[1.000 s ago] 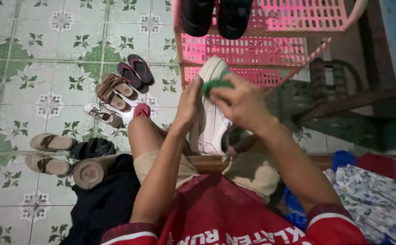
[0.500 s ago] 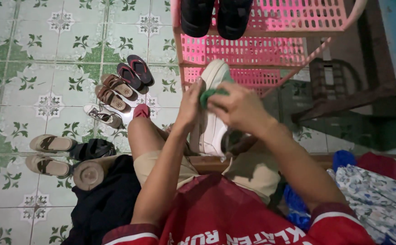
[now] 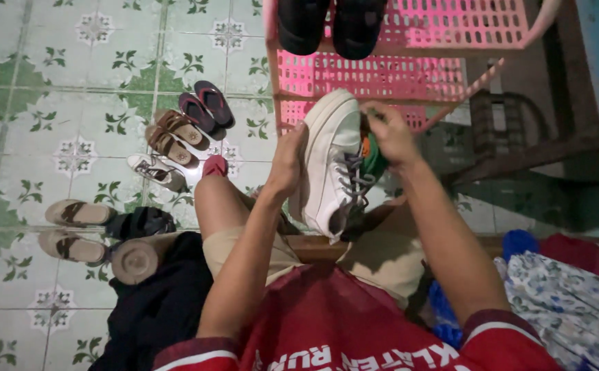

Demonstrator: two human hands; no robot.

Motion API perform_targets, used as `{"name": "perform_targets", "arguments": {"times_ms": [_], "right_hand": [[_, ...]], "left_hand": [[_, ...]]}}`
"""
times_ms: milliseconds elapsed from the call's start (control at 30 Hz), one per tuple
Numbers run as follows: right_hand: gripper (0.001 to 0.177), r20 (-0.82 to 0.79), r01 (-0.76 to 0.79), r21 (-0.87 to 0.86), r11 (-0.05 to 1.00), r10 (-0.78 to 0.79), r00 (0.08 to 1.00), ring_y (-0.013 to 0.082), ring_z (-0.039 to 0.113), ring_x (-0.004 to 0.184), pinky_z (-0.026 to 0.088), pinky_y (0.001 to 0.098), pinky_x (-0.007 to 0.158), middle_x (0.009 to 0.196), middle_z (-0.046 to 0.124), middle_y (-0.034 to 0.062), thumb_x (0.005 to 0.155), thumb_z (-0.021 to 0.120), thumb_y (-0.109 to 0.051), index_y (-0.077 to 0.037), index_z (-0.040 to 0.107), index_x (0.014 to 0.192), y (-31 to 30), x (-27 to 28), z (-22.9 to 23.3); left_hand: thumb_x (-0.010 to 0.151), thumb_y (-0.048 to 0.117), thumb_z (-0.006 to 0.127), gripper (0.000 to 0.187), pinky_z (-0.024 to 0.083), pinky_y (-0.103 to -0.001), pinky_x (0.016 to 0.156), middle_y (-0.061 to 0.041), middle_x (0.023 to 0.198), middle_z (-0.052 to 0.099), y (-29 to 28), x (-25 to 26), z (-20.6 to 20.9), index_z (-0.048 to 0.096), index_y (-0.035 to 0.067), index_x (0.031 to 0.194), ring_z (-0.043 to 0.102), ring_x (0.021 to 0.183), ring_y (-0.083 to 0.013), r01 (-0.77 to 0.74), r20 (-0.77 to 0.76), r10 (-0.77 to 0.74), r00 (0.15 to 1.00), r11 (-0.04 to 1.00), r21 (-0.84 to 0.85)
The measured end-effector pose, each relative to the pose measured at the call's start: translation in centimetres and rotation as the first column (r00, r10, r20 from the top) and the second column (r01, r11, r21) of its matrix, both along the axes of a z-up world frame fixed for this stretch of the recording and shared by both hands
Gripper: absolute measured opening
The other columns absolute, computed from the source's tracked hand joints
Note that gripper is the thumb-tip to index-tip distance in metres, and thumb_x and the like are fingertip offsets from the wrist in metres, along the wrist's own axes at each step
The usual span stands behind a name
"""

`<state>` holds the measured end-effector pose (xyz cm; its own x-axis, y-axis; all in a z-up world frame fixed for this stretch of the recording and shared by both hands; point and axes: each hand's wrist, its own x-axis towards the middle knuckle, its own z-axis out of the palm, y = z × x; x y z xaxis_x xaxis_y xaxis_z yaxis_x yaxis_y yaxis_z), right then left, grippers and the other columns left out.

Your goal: The person sits on the floor and wipes a white sneaker with a green cloth. They rotate the shoe to clean the upper, sides, and sole, then place it on a pink plastic shoe rack.

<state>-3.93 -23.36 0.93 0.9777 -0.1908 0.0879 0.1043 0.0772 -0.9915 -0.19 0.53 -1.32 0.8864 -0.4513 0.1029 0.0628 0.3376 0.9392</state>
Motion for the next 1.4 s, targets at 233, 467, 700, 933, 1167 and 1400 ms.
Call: {"name": "perform_targets", "arguments": {"times_ms": [233, 467, 700, 933, 1167, 1400], "right_hand": [[0.019, 0.268, 0.282, -0.568, 0.773, -0.151, 0.952, 0.0184, 0.074, 0.095, 0.057, 0.0319, 0.085, 0.105, 0.074, 0.0068, 0.099, 0.073, -0.023, -0.006, 0.074, 0.108, 3.3, -1.6, 7.1], [0.015, 0.399, 0.288, -0.854, 0.434, 0.191, 0.897, 0.033, 0.071, 0.094, 0.057, 0.043, 0.081, 0.111, 0.07, 0.0133, 0.092, 0.079, -0.023, -0.012, 0.078, 0.101, 7.7, -4.2, 10.0], [0.014, 0.353, 0.271, -0.87, 0.413, 0.136, 0.926, 0.0302, 0.071, 0.093, 0.058, 0.0418, 0.08, 0.108, 0.069, 0.0112, 0.096, 0.074, -0.022, -0.012, 0.077, 0.105, 7.1, -2.8, 10.0], [0.014, 0.277, 0.184, -0.925, 0.333, 0.257, 0.926, 0.0304, 0.07, 0.089, 0.057, 0.0424, 0.077, 0.105, 0.069, 0.0118, 0.093, 0.075, -0.023, -0.012, 0.076, 0.101, 6.7, -3.6, 9.3], [0.018, 0.231, 0.13, -0.892, 0.434, 0.188, 0.955, 0.0279, 0.069, 0.088, 0.056, 0.0394, 0.077, 0.103, 0.069, 0.0101, 0.095, 0.073, -0.022, -0.012, 0.076, 0.11, 5.8, -2.3, 9.5], [0.019, 0.129, 0.007, -0.973, 0.233, 0.513, 0.849, 0.0286, 0.069, 0.088, 0.056, 0.0427, 0.073, 0.1, 0.068, 0.0055, 0.085, 0.077, -0.025, -0.015, 0.075, 0.101, 7.2, -5.7, 9.4]], "left_hand": [[0.108, 0.042, 0.044, 0.05, 0.043, -0.03, 0.08, 0.0, 0.093, 0.06, -0.6, -0.6, 1.8, 0.066, -0.002, 0.115, 0.05, 0.087, -0.0126, -0.038, 0.094, 0.017, 0.995, 0.973, 0.229], [0.105, 0.07, 0.024, 0.089, 0.034, -0.032, 0.115, -0.009, 0.143, 0.054, -1.9, 1.5, 0.8, 0.044, -0.005, 0.149, 0.049, 0.132, -0.0146, 0.053, -0.226, -0.05, 0.973, 0.999, 0.006], [0.096, 0.078, 0.013, 0.104, 0.046, -0.04, 0.105, -0.02, 0.14, 0.059, -2.6, 1.8, 1.0, 0.042, -0.001, 0.156, 0.056, 0.114, -0.0237, 0.044, -0.25, 0.011, 0.968, 0.977, 0.211], [0.089, 0.083, 0.018, 0.11, 0.04, -0.034, 0.111, -0.018, 0.143, 0.057, -2.5, 1.3, 0.3, 0.038, -0.003, 0.155, 0.055, 0.127, -0.0237, 0.137, -0.254, -0.135, 0.958, 0.991, -0.011], [0.091, 0.087, 0.012, 0.117, 0.028, -0.044, 0.11, -0.029, 0.148, 0.04, -2.9, 3.5, -3.0, 0.045, -0.008, 0.151, 0.039, 0.121, -0.023, 0.05, -0.3, 0.043, 0.953, 0.954, 0.296], [0.099, 0.08, 0.038, 0.096, 0.051, -0.036, 0.094, -0.012, 0.11, 0.062, -2.7, 3.7, -2.6, 0.063, -0.009, 0.125, 0.057, 0.101, -0.0202, 0.083, -0.111, -0.06, 0.992, 0.973, 0.214]]}}
